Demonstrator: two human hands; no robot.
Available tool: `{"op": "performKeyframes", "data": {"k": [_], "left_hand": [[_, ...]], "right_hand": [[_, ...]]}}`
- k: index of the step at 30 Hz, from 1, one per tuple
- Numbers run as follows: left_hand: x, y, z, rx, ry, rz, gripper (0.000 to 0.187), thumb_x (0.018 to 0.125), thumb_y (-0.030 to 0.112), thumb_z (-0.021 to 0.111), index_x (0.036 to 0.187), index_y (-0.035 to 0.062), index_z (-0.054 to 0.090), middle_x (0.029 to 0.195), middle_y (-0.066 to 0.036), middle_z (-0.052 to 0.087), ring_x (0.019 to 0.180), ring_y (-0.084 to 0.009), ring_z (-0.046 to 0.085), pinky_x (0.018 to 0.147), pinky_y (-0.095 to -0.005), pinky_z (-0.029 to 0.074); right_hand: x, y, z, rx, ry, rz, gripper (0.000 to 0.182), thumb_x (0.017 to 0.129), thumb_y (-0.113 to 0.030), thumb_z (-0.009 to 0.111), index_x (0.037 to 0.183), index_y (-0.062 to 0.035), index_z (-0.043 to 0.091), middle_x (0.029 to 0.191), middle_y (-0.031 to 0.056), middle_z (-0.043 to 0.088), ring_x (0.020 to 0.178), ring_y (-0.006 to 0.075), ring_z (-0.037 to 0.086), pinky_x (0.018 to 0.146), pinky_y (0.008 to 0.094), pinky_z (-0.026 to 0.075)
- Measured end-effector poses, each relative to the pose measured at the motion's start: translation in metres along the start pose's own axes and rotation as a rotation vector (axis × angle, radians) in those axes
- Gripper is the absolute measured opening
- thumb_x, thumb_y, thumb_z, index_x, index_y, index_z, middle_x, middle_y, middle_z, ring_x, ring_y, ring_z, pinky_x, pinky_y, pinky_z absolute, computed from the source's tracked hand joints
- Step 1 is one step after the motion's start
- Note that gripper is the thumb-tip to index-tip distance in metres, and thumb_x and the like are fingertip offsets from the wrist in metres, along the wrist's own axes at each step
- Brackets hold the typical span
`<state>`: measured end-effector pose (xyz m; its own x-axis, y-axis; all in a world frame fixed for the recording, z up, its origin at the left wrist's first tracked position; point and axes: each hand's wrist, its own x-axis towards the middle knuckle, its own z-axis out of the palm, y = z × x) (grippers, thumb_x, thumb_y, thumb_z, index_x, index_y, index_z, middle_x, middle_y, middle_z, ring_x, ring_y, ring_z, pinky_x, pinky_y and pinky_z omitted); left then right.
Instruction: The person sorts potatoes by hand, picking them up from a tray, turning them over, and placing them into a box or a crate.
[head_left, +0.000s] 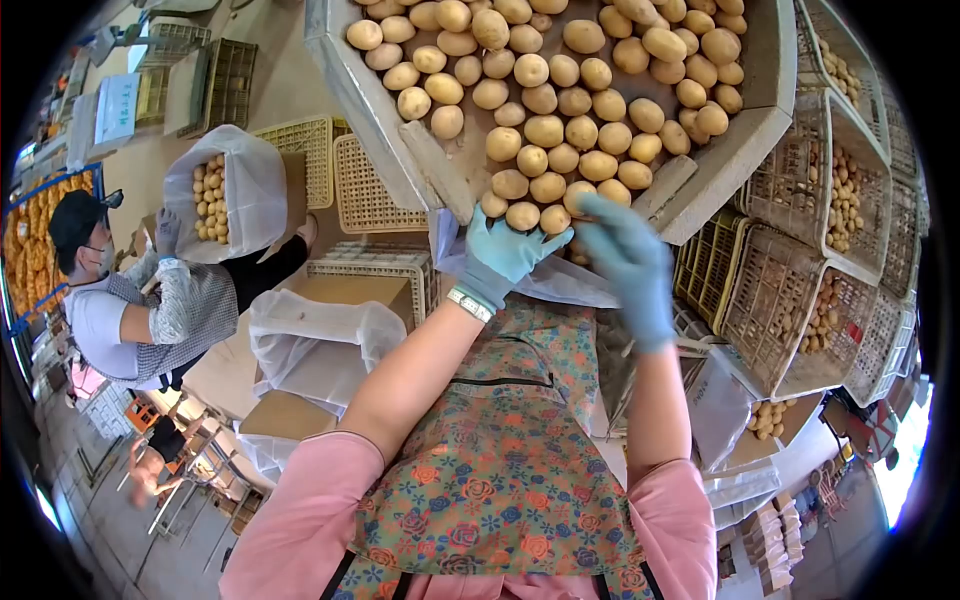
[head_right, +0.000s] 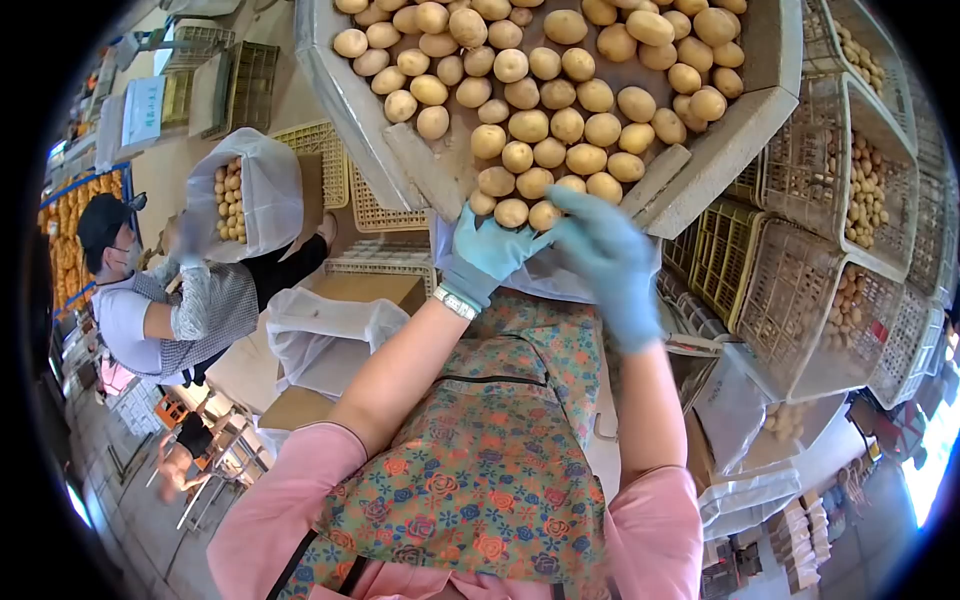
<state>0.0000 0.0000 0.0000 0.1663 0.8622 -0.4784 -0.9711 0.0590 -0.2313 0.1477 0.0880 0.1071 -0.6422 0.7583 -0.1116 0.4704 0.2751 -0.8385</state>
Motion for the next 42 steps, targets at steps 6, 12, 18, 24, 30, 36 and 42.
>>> {"op": "performKeyframes", "data": {"k": [6, 12, 18, 24, 30, 36, 42], "left_hand": [[-0.006, -0.002, 0.001, -0.217, 0.09, 0.056, 0.058, 0.107, 0.053, 0.036, 0.153, 0.0194, 0.045, 0.16, -0.008, 0.046, 0.146, -0.0302, 0.043, 0.113, -0.0512, 0.043], [-0.008, 0.01, -0.028, -0.155, -0.077, -0.076, 0.073, 0.101, 0.067, 0.038, 0.153, 0.0163, 0.045, 0.154, -0.012, 0.049, 0.138, -0.0354, 0.051, 0.108, -0.0533, 0.049], [-0.014, -0.001, 0.004, 0.037, 0.077, -0.078, 0.076, 0.104, 0.066, 0.032, 0.155, 0.01, 0.041, 0.154, -0.018, 0.048, 0.138, -0.0394, 0.05, 0.114, -0.0553, 0.044], [-0.012, 0.002, 0.001, 0.183, 0.112, -0.074, 0.072, 0.103, 0.061, 0.041, 0.156, 0.0137, 0.041, 0.158, -0.017, 0.044, 0.142, -0.0424, 0.044, 0.118, -0.0569, 0.038], [-0.015, -0.003, 0.018, 0.075, 0.151, -0.058, 0.064, 0.107, 0.049, 0.037, 0.16, 0.0134, 0.032, 0.167, -0.016, 0.029, 0.152, -0.0436, 0.029, 0.121, -0.0684, 0.027], [-0.01, -0.004, 0.02, 0.124, 0.033, -0.03, 0.067, 0.107, 0.044, 0.038, 0.165, 0.015, 0.022, 0.17, -0.013, 0.024, 0.155, -0.038, 0.026, 0.128, -0.0601, 0.024], [-0.011, 0.001, 0.016, -0.563, 0.055, -0.153, 0.063, 0.107, 0.049, 0.034, 0.16, 0.0144, 0.032, 0.168, -0.016, 0.027, 0.153, -0.0436, 0.027, 0.119, -0.0758, 0.026]], "right_hand": [[0.069, -0.014, 0.038, -0.874, -0.256, -0.241, 0.049, 0.084, -0.019, 0.072, 0.131, -0.0145, 0.063, 0.115, 0.0081, 0.07, 0.099, 0.0223, 0.07, 0.08, 0.0372, 0.057], [0.035, -0.015, 0.006, 0.075, -0.181, 0.0, 0.064, 0.092, -0.019, 0.066, 0.152, -0.0068, 0.046, 0.134, 0.0162, 0.065, 0.121, 0.0295, 0.066, 0.103, 0.04, 0.053], [-0.05, -0.006, 0.023, 1.784, -0.115, 0.41, 0.064, 0.101, -0.023, 0.061, 0.158, -0.0079, 0.035, 0.152, 0.021, 0.049, 0.128, 0.0357, 0.062, 0.095, 0.0457, 0.061], [-0.076, -0.02, 0.023, 2.177, 0.012, 0.328, 0.057, 0.108, -0.043, 0.05, 0.151, -0.0051, 0.043, 0.145, 0.0228, 0.054, 0.107, 0.0304, 0.069, 0.081, 0.0408, 0.064], [-0.105, -0.01, 0.017, 2.335, 0.007, 0.408, 0.055, 0.111, -0.042, 0.044, 0.151, -0.004, 0.045, 0.135, 0.0245, 0.062, 0.09, 0.0257, 0.071, 0.066, 0.032, 0.063], [-0.122, 0.0, 0.022, 2.459, -0.047, 0.327, 0.055, 0.113, -0.037, 0.04, 0.159, -0.0076, 0.034, 0.146, 0.0273, 0.053, 0.083, 0.0202, 0.069, 0.054, 0.0246, 0.057], [-0.118, -0.032, 0.001, 2.042, 0.289, 0.482, 0.05, 0.112, -0.03, 0.048, 0.156, -0.0095, 0.04, 0.145, 0.0183, 0.055, 0.089, 0.0161, 0.065, 0.063, 0.0207, 0.057]]}}
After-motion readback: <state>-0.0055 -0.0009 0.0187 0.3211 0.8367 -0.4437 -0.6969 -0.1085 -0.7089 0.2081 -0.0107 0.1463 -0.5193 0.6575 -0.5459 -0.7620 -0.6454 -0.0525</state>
